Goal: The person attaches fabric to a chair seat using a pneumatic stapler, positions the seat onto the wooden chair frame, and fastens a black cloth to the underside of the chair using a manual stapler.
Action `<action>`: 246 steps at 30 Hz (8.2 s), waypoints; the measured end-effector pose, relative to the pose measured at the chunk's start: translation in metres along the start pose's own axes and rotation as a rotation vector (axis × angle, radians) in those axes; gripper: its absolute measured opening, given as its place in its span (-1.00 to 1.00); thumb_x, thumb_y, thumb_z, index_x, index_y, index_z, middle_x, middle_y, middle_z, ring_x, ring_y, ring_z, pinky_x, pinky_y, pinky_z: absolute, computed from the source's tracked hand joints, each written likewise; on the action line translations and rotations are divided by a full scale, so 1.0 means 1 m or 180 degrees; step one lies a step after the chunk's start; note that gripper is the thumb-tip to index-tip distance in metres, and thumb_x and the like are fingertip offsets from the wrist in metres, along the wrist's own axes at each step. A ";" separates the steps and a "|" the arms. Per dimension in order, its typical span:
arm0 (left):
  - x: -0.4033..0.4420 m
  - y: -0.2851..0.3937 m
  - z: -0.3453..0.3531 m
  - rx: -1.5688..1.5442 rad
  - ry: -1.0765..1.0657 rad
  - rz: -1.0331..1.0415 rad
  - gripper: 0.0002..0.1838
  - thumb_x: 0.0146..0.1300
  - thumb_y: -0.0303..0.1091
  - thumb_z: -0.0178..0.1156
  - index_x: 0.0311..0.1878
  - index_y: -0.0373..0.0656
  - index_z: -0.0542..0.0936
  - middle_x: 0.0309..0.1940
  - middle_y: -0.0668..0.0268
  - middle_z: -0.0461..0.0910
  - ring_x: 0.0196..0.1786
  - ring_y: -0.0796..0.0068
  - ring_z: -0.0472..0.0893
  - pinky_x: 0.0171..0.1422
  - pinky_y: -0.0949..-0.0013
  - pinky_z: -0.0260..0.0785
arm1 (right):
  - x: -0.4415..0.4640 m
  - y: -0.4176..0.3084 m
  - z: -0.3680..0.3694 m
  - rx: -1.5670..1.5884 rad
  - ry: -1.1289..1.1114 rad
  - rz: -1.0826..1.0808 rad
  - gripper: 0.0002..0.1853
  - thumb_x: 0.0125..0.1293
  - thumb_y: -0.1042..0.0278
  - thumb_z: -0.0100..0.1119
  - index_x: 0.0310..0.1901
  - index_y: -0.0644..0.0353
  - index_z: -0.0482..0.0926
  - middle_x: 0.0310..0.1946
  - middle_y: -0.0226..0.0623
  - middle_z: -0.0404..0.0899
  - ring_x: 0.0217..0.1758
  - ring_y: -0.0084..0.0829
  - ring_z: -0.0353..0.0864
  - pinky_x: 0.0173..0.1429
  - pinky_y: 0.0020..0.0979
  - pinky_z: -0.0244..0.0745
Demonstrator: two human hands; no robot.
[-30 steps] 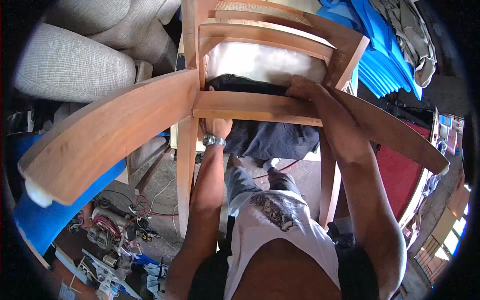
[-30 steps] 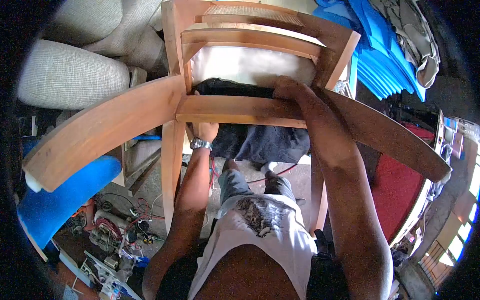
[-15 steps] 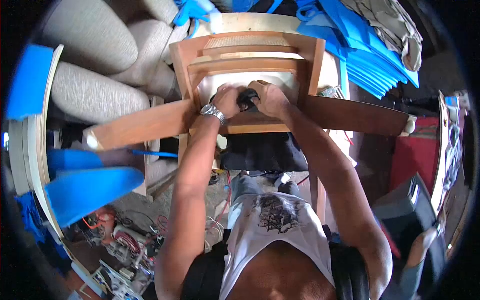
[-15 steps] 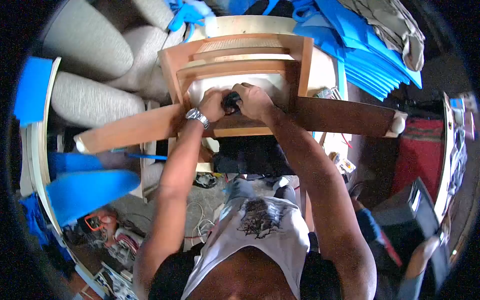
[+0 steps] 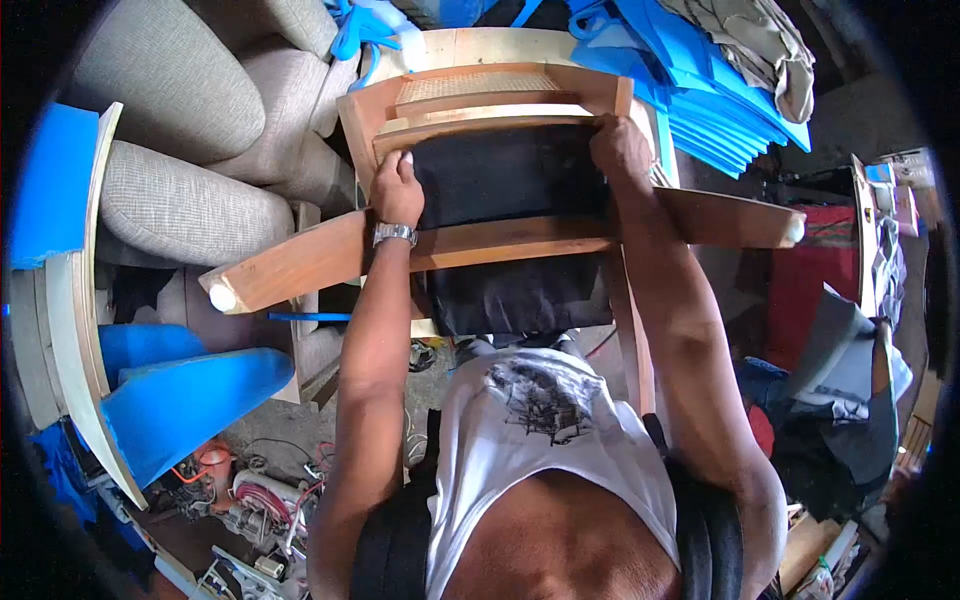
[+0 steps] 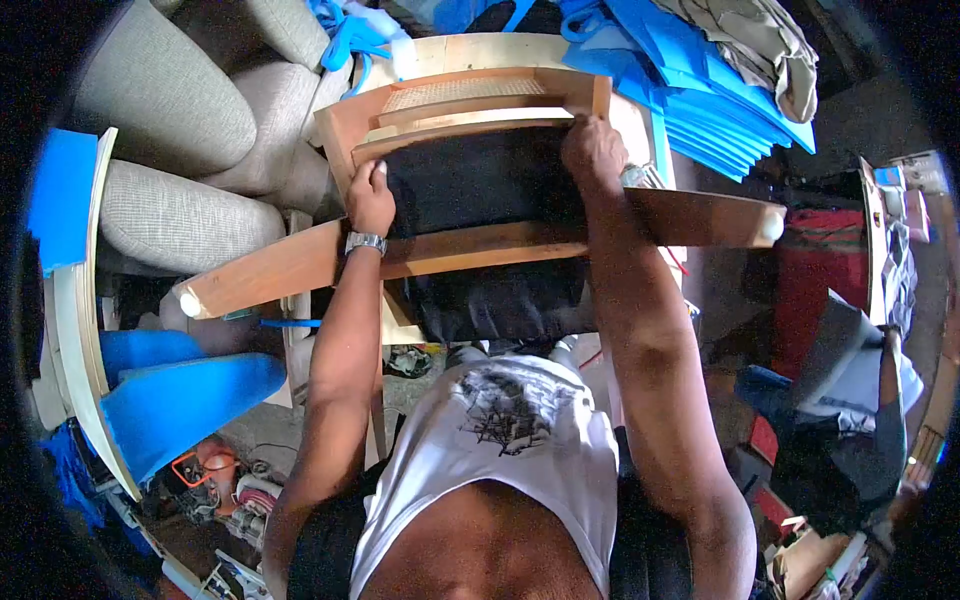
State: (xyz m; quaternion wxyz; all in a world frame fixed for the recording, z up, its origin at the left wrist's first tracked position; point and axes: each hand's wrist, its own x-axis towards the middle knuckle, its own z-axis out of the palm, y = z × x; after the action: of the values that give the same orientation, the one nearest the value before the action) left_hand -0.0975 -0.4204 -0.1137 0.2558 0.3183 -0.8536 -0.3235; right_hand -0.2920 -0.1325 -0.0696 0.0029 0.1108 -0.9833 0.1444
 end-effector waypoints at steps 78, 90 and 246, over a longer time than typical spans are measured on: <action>0.035 0.144 0.139 -0.1301 -0.3782 0.1365 -0.68 0.26 -0.15 0.37 -0.20 -0.27 0.71 -0.21 0.26 0.70 -0.08 0.56 0.62 0.05 0.44 0.46 | -0.107 -0.013 0.049 0.2989 0.0501 0.1067 -0.79 0.35 0.39 0.20 -0.07 0.32 0.54 -0.19 -0.03 0.68 -0.05 -0.18 0.69 0.08 -0.28 0.51; 0.041 0.163 0.154 -0.1236 -0.4455 0.1704 -0.71 0.23 -0.25 0.38 -0.01 -0.13 0.70 -0.27 0.47 0.65 -0.22 0.68 0.51 -0.02 0.51 0.41 | -0.099 0.006 0.068 0.3468 0.0677 0.1115 -0.69 0.36 0.43 0.16 0.09 0.33 0.47 -0.04 0.00 0.62 0.07 -0.14 0.64 0.18 -0.23 0.48; -0.042 0.142 0.178 0.0037 -0.0794 0.2199 -0.93 0.08 -0.18 0.38 -0.35 0.17 0.74 0.31 0.33 0.44 0.48 0.12 0.21 0.43 -0.21 -0.09 | -0.385 0.246 -0.163 0.3237 -0.0080 0.2225 -0.53 0.26 0.23 0.24 0.15 0.26 0.45 -0.08 -0.44 0.51 -0.08 -0.51 0.48 -0.03 -0.41 0.41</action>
State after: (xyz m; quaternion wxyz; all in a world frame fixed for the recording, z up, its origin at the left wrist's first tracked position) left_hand -0.2376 -0.2375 -0.1392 0.2422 -0.0291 -0.9372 -0.2495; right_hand 0.0256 0.2272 0.0026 -0.1094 -0.2288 -0.7694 0.5863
